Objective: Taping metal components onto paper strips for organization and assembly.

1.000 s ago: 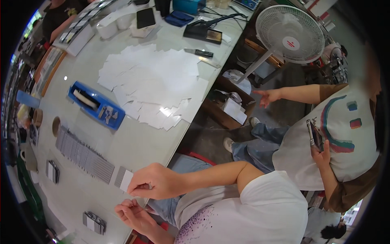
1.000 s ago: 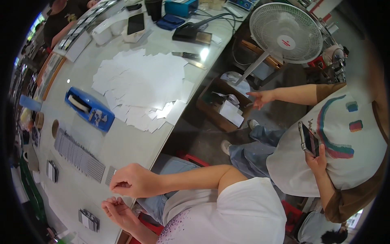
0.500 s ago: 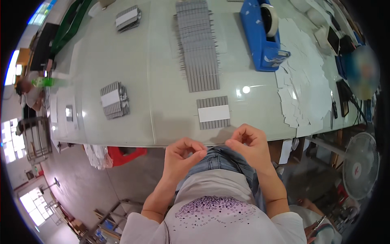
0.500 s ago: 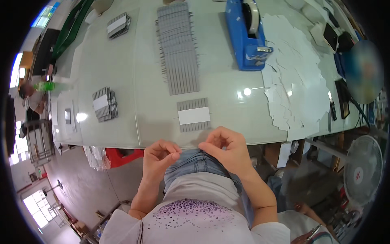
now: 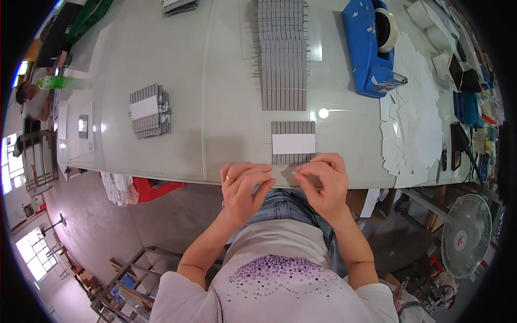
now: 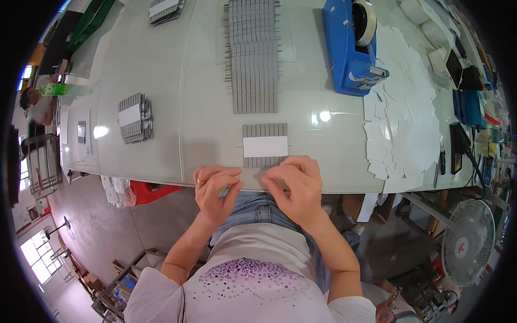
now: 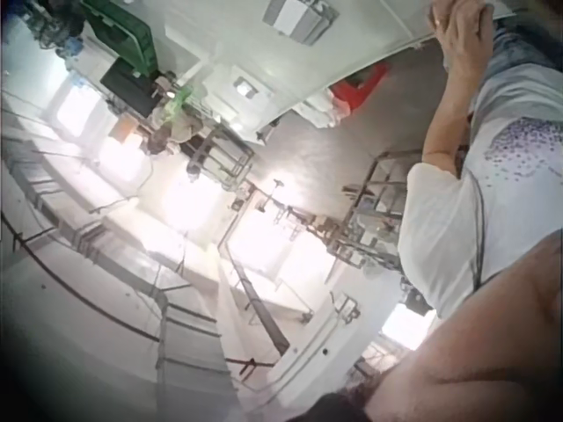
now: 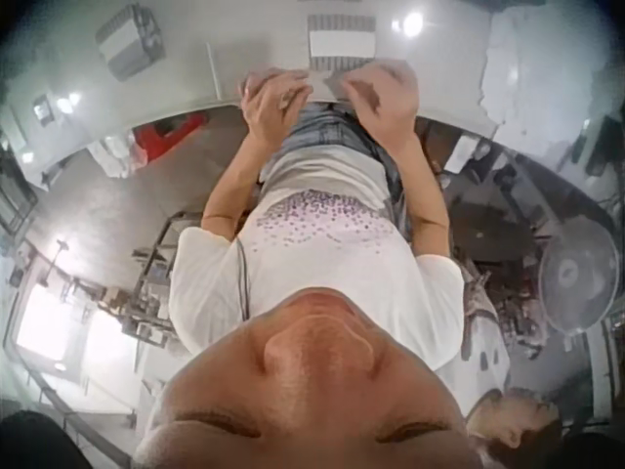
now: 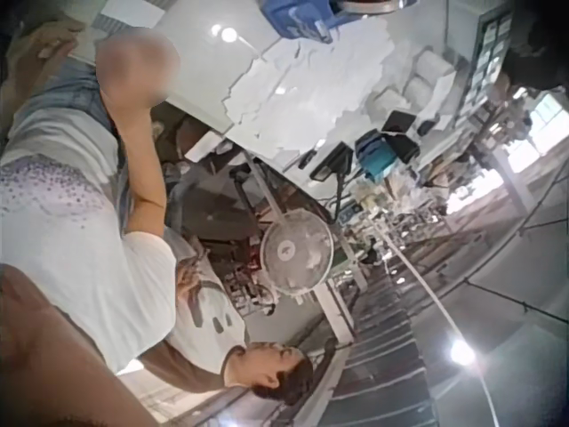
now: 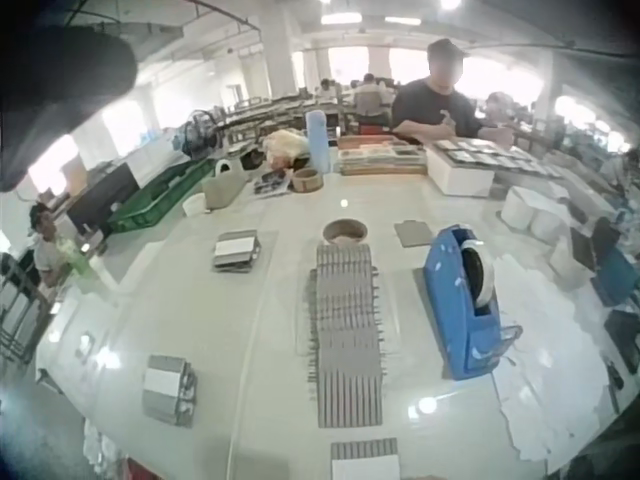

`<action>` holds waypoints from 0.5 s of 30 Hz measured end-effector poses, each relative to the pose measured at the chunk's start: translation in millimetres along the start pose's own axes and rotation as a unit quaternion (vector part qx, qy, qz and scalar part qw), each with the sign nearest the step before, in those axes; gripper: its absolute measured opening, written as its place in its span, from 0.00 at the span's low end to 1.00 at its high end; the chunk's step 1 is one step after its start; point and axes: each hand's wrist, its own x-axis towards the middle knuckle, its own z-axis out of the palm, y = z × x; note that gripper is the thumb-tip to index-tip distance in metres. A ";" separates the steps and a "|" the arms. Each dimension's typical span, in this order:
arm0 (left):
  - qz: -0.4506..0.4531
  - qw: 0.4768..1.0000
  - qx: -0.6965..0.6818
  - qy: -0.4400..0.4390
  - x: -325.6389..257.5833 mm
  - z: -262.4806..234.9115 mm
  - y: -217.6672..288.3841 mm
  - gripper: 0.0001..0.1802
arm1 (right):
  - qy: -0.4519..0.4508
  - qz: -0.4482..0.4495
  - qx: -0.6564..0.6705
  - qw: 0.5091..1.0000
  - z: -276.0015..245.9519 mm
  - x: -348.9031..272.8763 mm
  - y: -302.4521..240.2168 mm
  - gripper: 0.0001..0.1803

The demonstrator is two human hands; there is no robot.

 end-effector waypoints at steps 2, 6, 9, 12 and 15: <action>0.020 1.000 0.010 -0.001 -4.8 4.3 -3.7 0.13 | 0.003 -0.014 -0.006 1.000 8.5 -2.5 -0.4 0.09; 0.076 0.996 0.038 -0.010 -7.5 11.6 -4.2 0.12 | 0.027 -0.047 -0.036 0.998 16.0 -7.3 4.1 0.10; 0.088 0.995 0.031 -0.022 -7.6 17.6 -1.3 0.11 | 0.018 -0.072 -0.037 0.997 13.8 -9.2 7.3 0.11; 0.100 0.994 0.041 -0.024 -5.9 21.0 -2.5 0.11 | 0.022 -0.083 -0.056 0.995 14.1 -8.5 8.1 0.11; 0.108 0.993 0.050 -0.015 -7.5 23.9 -4.8 0.11 | 0.042 -0.061 -0.065 0.995 17.9 -9.6 6.6 0.10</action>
